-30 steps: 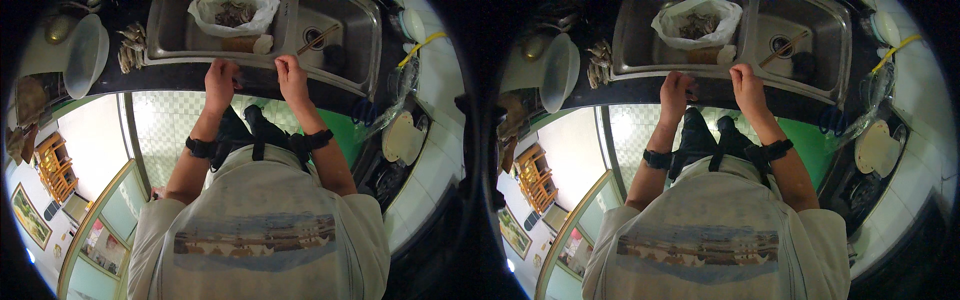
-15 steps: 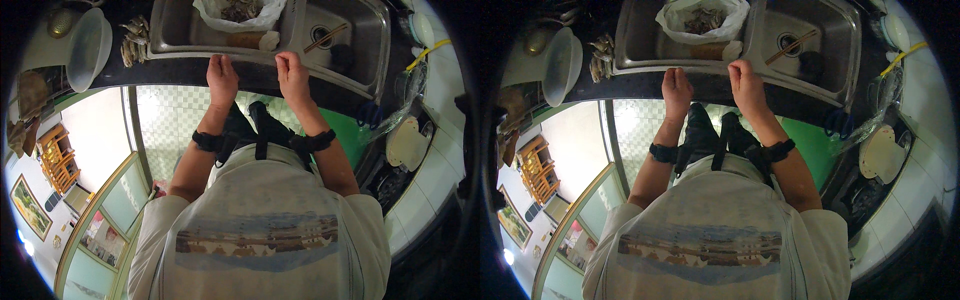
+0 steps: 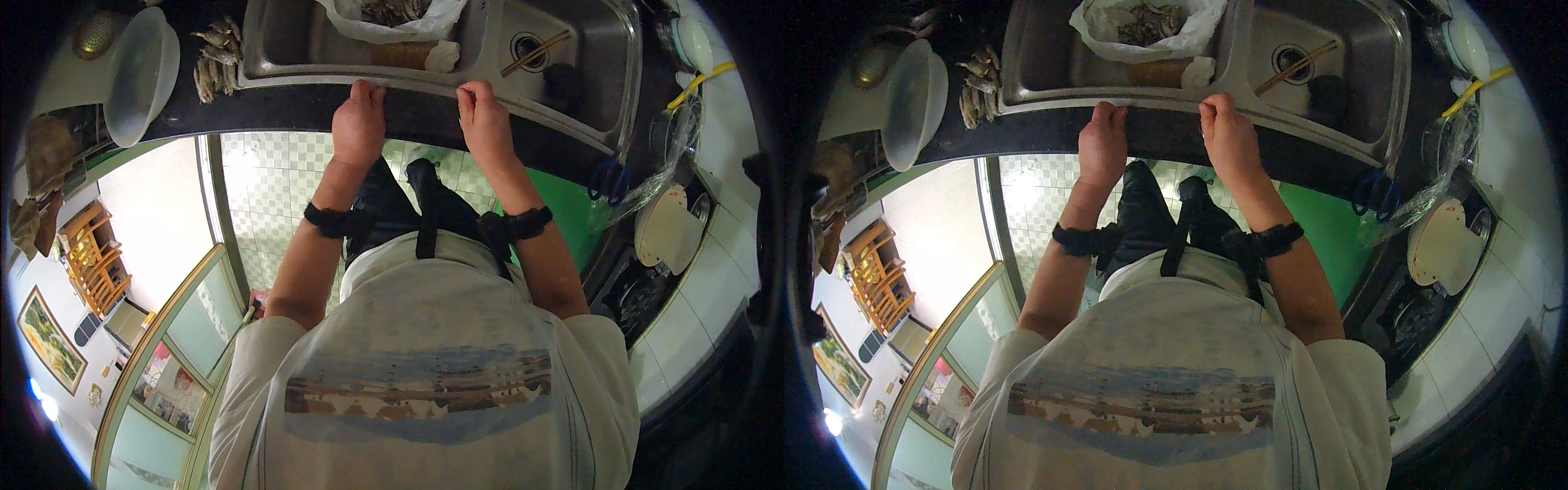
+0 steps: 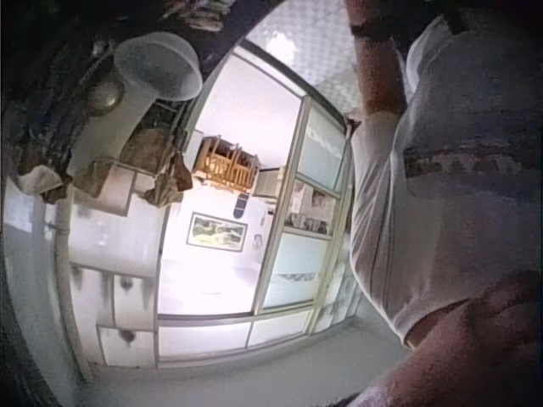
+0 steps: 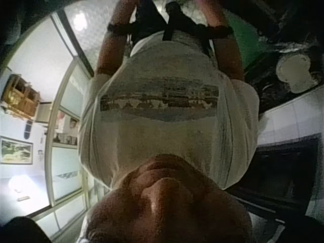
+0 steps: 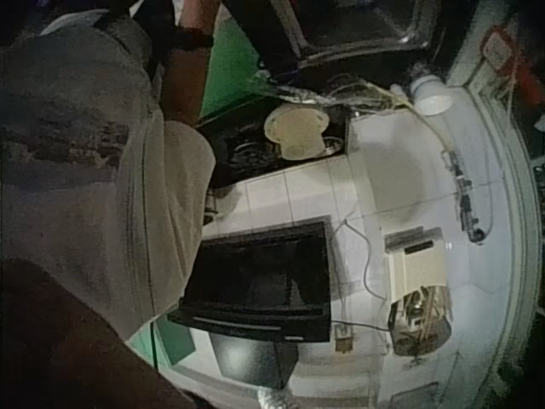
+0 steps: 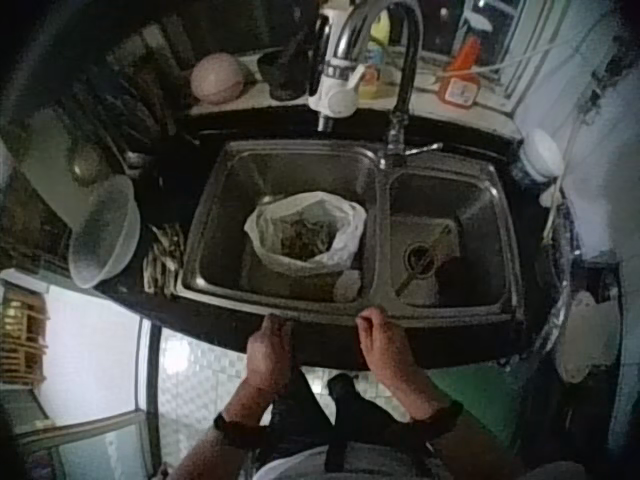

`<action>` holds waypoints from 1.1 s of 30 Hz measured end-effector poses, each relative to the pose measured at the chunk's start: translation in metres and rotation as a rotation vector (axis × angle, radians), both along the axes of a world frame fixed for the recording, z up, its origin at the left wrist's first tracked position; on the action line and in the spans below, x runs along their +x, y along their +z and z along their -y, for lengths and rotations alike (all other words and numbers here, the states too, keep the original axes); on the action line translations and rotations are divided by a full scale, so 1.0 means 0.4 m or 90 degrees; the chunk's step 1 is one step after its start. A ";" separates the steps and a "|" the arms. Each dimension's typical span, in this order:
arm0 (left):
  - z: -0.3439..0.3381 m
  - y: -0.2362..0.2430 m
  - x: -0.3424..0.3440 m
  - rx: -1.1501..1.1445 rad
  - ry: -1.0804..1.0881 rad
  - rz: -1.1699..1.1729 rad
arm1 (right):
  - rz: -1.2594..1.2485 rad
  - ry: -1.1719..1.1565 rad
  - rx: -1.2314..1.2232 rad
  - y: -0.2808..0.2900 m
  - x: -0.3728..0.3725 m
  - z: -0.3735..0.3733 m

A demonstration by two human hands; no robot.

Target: The person stands at a kitchen sink and prepares small fish by hand. They remove the heads and internal organs, then place the cleaned fish into a plastic bag. The person uses scissors to cut the bag and continues processing the fish one by one.

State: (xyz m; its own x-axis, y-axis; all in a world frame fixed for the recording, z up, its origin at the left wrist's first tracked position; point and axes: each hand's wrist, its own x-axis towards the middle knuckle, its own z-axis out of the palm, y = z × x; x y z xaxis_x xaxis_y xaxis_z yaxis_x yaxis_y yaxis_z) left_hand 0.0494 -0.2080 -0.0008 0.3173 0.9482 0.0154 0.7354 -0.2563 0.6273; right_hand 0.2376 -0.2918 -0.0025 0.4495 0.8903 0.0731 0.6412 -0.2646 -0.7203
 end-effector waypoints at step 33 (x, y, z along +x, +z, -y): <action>-0.079 0.066 -0.150 0.196 0.099 -0.247 | 0.230 -0.037 -0.074 0.016 0.056 0.031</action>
